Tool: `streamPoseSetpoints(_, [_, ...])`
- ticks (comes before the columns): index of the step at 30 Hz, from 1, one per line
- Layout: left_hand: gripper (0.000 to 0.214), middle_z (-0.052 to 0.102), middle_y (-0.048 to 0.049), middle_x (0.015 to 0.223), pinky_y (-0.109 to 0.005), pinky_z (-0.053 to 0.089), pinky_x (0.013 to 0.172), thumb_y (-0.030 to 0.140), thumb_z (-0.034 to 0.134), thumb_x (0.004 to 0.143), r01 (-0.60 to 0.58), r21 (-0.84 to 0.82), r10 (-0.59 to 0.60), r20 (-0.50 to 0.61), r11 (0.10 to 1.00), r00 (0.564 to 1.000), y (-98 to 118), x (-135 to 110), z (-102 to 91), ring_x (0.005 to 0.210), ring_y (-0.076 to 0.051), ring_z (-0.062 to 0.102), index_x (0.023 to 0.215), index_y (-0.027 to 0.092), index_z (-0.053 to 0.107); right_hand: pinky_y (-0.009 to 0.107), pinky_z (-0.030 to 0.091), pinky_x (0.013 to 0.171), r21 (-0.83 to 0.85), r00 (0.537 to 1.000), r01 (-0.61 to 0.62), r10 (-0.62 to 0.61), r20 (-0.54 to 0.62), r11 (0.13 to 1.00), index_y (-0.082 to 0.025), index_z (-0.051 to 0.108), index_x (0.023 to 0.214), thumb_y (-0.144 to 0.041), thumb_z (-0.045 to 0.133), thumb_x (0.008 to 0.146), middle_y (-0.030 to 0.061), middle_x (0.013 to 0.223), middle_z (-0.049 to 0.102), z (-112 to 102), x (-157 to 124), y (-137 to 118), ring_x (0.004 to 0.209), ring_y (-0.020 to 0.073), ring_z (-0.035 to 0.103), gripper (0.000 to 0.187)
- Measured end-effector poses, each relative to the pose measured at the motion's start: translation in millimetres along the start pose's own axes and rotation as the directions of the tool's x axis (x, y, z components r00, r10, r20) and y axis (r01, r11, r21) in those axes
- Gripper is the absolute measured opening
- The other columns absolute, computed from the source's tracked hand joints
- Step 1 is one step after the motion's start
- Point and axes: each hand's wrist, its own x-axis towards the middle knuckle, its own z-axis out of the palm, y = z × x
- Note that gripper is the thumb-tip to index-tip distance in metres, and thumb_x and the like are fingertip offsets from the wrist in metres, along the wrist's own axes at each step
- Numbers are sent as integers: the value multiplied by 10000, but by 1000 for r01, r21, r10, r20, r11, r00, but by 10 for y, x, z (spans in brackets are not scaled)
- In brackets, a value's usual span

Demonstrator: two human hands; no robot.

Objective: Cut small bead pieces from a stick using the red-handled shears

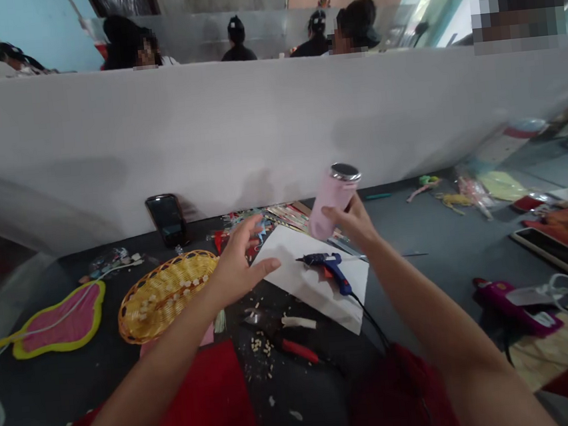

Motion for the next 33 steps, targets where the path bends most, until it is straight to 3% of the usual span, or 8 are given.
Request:
streamPoseSetpoints(3, [832,390,-114,1370,-462,337,1003,178,772,562,-68,-71,70,29,995,997,259,140,-34,1253,-321,356,1302,265,401,432,478,780,114,952,5,-39,305,993,-204,514,1073,-442,643,667,69,995,611,267,-353,-320,900,252,574,488])
streamPoseSetpoints(7, [924,474,-123,1308,-479,349,987,116,798,486,-84,-40,91,212,996,973,580,58,-196,1233,-337,394,1310,255,404,387,492,765,308,791,-106,-108,602,945,-206,497,1131,-451,703,613,57,1009,609,562,-749,-516,872,221,579,609])
streamPoseSetpoints(10, [973,557,-134,1212,-474,433,900,86,815,393,-4,-76,29,343,997,939,691,-135,-293,1153,-359,480,1282,246,452,378,484,792,396,688,-150,-192,700,906,-200,496,1141,-419,741,580,58,1035,603,705,-935,-595,900,219,572,650])
streamPoseSetpoints(13, [996,607,-118,1136,-469,452,876,79,809,385,31,-97,9,384,995,923,704,-345,-309,1086,-348,540,1294,254,440,388,463,842,450,624,-161,-262,736,879,-202,451,1200,-383,731,615,72,1107,580,790,-1050,-685,969,227,556,674])
streamPoseSetpoints(23, [870,607,-80,1163,-520,335,979,222,760,560,-129,132,82,314,983,946,742,-813,-245,1170,-326,476,1336,291,371,388,409,914,466,655,-35,-332,678,884,-186,387,1237,-274,724,635,81,1159,533,858,-1350,-919,1055,226,504,695])
streamPoseSetpoints(27, [856,604,-72,1175,-558,179,1050,226,759,559,-180,217,120,263,960,957,683,-929,-244,1174,-320,474,1327,293,387,406,400,921,454,674,-36,-313,669,890,-187,342,1258,-291,719,635,93,1180,515,907,-1451,-929,1084,240,486,736])
streamPoseSetpoints(29, [816,608,-69,1167,-562,122,1062,231,751,564,-174,233,120,230,957,966,653,-975,-236,1144,-316,500,1307,289,418,415,389,932,455,687,-50,-300,662,889,-182,357,1235,-286,727,622,102,1198,499,943,-1500,-913,1106,251,469,724])
streamPoseSetpoints(33, [729,646,-48,1071,-550,146,1053,249,742,567,-121,241,80,175,963,981,666,-1056,-218,1089,-306,531,1250,281,488,421,361,959,468,725,-82,-269,634,880,-191,361,1212,-256,744,598,106,1225,475,1015,-1608,-877,1128,258,451,727])
